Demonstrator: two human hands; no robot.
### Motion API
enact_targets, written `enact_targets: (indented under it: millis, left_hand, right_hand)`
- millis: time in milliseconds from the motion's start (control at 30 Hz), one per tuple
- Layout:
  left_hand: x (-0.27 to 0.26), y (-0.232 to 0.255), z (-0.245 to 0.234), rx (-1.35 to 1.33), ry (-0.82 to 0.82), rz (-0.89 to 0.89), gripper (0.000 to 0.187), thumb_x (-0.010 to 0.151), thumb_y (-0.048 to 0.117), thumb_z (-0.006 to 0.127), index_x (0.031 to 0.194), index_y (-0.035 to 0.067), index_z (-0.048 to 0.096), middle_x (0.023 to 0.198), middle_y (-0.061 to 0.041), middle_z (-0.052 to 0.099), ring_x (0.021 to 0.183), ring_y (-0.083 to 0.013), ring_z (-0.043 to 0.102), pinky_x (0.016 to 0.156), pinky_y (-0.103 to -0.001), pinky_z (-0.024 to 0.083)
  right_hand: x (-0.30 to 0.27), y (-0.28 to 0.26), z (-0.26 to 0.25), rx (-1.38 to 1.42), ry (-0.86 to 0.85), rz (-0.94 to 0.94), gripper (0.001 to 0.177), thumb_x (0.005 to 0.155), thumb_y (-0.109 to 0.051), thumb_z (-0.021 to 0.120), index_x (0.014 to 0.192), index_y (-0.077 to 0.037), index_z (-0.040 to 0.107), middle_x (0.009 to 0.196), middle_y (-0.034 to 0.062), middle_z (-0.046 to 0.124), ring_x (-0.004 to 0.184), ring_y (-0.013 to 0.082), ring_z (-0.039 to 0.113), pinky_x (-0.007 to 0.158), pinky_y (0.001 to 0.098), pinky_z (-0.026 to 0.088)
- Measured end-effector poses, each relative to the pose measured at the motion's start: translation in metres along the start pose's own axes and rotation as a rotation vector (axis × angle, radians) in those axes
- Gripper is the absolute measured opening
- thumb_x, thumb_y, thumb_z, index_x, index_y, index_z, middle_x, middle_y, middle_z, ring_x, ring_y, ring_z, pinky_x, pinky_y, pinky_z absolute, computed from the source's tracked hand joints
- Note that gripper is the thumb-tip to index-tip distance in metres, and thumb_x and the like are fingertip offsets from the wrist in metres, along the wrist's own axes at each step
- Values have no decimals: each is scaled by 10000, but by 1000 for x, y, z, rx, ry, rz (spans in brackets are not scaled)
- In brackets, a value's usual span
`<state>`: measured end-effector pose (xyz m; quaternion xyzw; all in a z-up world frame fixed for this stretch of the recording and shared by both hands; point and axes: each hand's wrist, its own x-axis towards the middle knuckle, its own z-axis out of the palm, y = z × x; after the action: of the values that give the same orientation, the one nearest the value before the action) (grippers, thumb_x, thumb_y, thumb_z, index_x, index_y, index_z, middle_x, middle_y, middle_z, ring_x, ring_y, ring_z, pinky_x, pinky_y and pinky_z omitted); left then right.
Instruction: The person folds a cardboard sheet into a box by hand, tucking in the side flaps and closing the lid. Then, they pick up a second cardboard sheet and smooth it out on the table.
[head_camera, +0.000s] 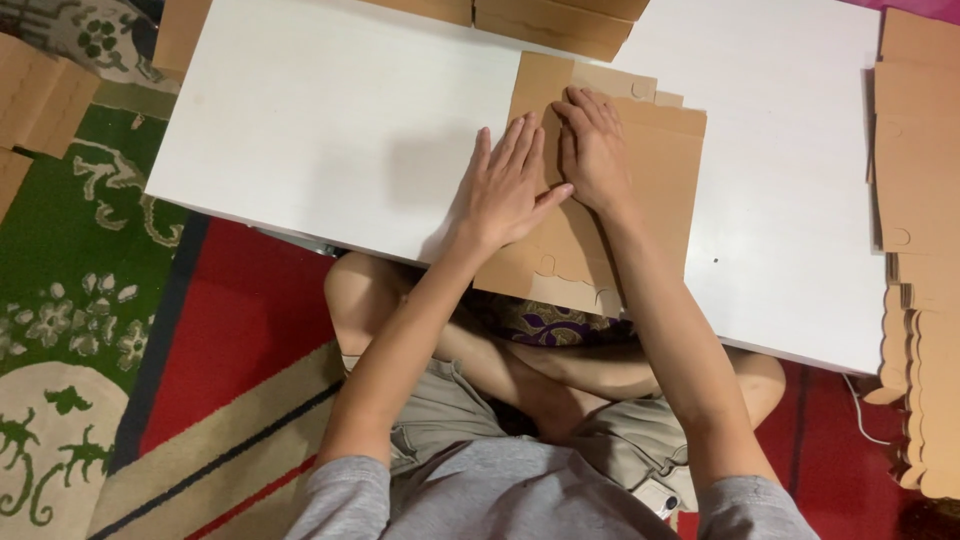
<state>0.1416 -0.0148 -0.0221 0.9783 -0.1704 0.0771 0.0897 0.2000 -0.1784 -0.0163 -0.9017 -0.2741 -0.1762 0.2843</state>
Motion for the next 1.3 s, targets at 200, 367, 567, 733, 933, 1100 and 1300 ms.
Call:
enact_targets:
  millis: [200, 367, 567, 733, 933, 1100, 1300]
  left_hand:
    - [8, -4, -1, 3, -53, 2, 942, 1014, 743, 317, 1624, 29, 236, 1713, -112, 142, 1583, -242, 112, 1252, -611, 72]
    - [26, -15, 12, 15, -15, 3, 729, 1037, 471, 387, 1617, 43, 276, 1708, -103, 184, 1576, -221, 165, 1252, -590, 102]
    - [24, -12, -2, 141, 37, 27, 715, 1076, 503, 402, 1603, 27, 314, 1688, -130, 249, 1565, -235, 211, 1241, -559, 182]
    - [6, -2, -4, 155, 33, 8, 758, 1067, 536, 433, 1607, 22, 297, 1694, -145, 216, 1568, -263, 192, 1243, -580, 188]
    - [-39, 14, -19, 111, 24, 15, 826, 1060, 624, 350, 1602, 4, 298, 1694, -155, 236, 1577, -271, 184, 1256, -574, 149]
    - [-76, 25, -26, 148, 102, 57, 841, 1045, 637, 383, 1573, -18, 379, 1674, -180, 292, 1563, -288, 255, 1257, -560, 198]
    - [-92, 28, -29, 87, 66, 56, 834, 1038, 623, 360, 1553, -32, 389, 1668, -188, 304, 1554, -299, 285, 1258, -562, 183]
  right_hand:
    - [-1, -3, -4, 9, -2, -9, 335, 1041, -19, 446, 1317, 34, 628, 1429, 244, 578, 1337, 438, 489, 1152, 522, 330]
    - [-2, -6, -4, 10, -46, 80, 349, 1073, -106, 429, 1359, -26, 613, 1489, 228, 541, 1402, 425, 448, 1187, 560, 268]
    - [0, -7, -6, 7, -15, 58, 329, 1056, -82, 456, 1317, -3, 641, 1451, 236, 570, 1371, 429, 476, 1169, 548, 296]
    - [2, -5, -7, 20, 46, -4, 299, 1045, -46, 465, 1261, 27, 659, 1388, 229, 604, 1293, 427, 519, 1138, 539, 345]
    - [0, -2, -6, -3, 64, -37, 270, 1045, -23, 487, 1253, 20, 656, 1391, 233, 601, 1280, 431, 526, 1137, 532, 352]
    - [-1, 3, 1, -21, 79, -33, 287, 1045, -33, 486, 1268, 8, 663, 1410, 231, 596, 1300, 430, 522, 1145, 529, 347]
    - [-2, -3, 2, -23, 73, -53, 267, 1030, -23, 510, 1251, -1, 659, 1402, 211, 604, 1284, 407, 535, 1147, 520, 344]
